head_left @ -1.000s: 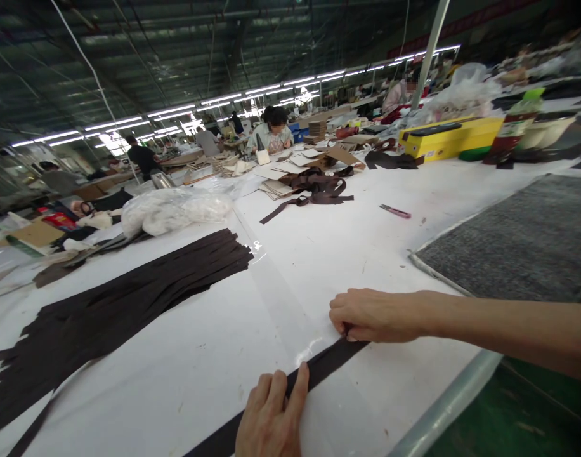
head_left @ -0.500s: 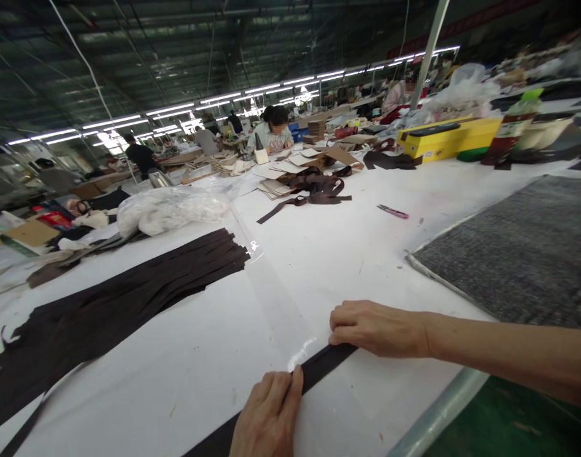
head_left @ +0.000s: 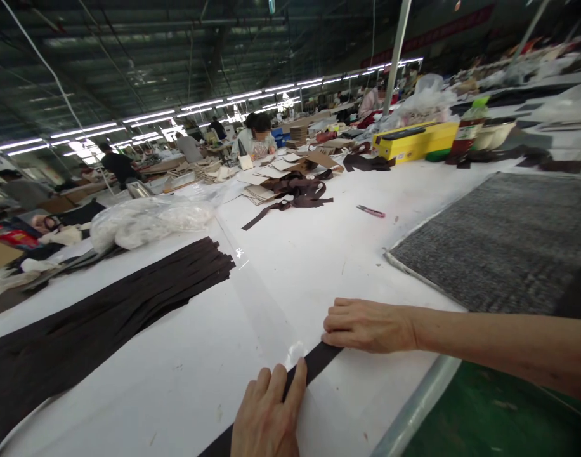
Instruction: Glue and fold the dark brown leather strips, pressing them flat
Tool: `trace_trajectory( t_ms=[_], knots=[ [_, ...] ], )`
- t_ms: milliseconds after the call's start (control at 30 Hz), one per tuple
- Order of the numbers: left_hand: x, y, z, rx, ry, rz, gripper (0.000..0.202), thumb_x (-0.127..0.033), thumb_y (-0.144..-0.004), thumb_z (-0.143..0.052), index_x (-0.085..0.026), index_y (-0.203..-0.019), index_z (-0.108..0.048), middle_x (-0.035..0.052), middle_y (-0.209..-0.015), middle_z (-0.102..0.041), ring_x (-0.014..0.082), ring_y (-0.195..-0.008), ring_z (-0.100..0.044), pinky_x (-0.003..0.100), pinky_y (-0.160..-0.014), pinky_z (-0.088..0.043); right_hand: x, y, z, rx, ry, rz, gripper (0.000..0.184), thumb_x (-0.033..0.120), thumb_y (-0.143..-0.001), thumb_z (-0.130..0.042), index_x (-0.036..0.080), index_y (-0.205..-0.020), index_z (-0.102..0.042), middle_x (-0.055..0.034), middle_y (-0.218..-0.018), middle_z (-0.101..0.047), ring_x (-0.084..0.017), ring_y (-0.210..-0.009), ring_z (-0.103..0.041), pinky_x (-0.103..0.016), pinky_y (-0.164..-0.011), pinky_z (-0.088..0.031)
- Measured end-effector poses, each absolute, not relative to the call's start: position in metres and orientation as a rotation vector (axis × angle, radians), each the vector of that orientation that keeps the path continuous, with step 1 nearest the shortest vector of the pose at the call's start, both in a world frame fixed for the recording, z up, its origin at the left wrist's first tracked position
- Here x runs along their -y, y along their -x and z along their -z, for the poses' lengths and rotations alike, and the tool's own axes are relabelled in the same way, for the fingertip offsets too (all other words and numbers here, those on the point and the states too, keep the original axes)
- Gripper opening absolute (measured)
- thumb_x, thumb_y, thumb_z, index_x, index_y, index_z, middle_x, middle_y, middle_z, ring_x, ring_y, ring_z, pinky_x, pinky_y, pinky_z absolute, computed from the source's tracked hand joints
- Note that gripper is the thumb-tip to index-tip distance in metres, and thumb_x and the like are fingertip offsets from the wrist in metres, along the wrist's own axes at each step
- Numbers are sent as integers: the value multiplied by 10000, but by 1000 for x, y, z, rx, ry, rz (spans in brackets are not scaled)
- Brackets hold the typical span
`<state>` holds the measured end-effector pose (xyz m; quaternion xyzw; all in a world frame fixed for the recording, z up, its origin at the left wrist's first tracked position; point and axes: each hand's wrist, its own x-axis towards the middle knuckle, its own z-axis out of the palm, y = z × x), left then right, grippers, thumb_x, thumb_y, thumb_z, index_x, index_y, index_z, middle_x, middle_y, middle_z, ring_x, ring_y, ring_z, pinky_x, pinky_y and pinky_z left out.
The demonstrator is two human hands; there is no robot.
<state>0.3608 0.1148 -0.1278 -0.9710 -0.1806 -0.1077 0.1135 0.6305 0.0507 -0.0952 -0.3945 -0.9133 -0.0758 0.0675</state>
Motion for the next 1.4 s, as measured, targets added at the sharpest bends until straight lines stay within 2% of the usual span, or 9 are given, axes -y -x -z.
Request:
trace_trajectory(
  t_ms=[133, 267, 533, 667, 900, 1067, 1167, 1233, 1400],
  knots=[
    [-117, -365, 138, 440, 2871, 473, 631, 67, -690, -416, -163, -1273, -485, 92, -1093, -561, 225, -915, -532, 329, -734, -475, -46, -639, 95, 2769, 1209, 260, 214, 140, -991, -356, 133, -979, -570, -55, -857, -542, -164, -758, -452, -312, -725, -343],
    [-119, -372, 140, 345, 2909, 509, 561, 69, -694, -418, -124, -1210, -521, 79, -1017, -589, 219, -903, -533, 317, -772, -475, -39, -648, 95, 2756, 1243, 282, 231, 134, -994, -340, 137, -957, -568, -64, -867, -552, -166, -774, -459, -319, -751, -350],
    [-111, -393, 118, 456, 2915, 250, 675, 41, -706, -505, -223, -1326, -474, 23, -1006, -625, 197, -819, -548, 309, -700, -448, -28, -661, 94, 2726, 1302, 325, 230, 135, -991, -336, 137, -983, -566, -69, -858, -556, -173, -803, -477, -326, -770, -356],
    [-109, -398, 118, 479, 2883, 239, 651, 18, -717, -516, -241, -1313, -499, 42, -1001, -619, 216, -833, -548, 331, -711, -439, -23, -667, 95, 2706, 1353, 349, 230, 132, -988, -336, 136, -1004, -565, -66, -861, -554, -173, -806, -480, -329, -775, -359],
    [-104, -414, 121, 472, 3004, 317, 546, 89, -669, -428, -126, -1139, -605, 61, -971, -603, 202, -852, -538, 310, -754, -444, -13, -674, 96, 2667, 1430, 381, 233, 137, -981, -349, 124, -1043, -573, -60, -844, -551, -177, -803, -484, -341, -794, -366],
    [-101, -424, 122, 472, 3021, 330, 643, 75, -702, -443, -123, -1312, -483, 58, -1010, -605, 213, -884, -524, 334, -771, -434, -2, -682, 97, 2610, 1475, 378, 269, 131, -973, -351, 122, -1133, -566, -69, -885, -571, -182, -849, -498, -350, -839, -367],
    [-99, -426, 126, 455, 3000, 344, 634, 62, -716, -460, -137, -1318, -479, 58, -1028, -600, 219, -886, -518, 340, -762, -428, -1, -676, 96, 2457, 1590, 411, 283, 89, -947, -344, 121, -1078, -592, -81, -888, -576, -186, -837, -498, -361, -822, -368],
    [-97, -428, 129, 446, 2972, 372, 628, 60, -717, -462, -136, -1313, -482, 64, -1041, -595, 224, -882, -514, 347, -752, -428, -4, -660, 94, 2314, 1673, 431, 328, 44, -915, -332, 104, -1127, -575, -107, -934, -581, -196, -843, -491, -371, -801, -368],
    [-93, -422, 136, 525, 3004, 430, 660, 64, -688, -447, -112, -1323, -465, 70, -994, -594, 227, -864, -518, 359, -754, -455, -8, -616, 98, 2328, 1665, 121, 498, 20, -810, -425, 139, -1289, -494, -105, -1021, -580, -209, -902, -489, -360, -816, -390]
  ],
)
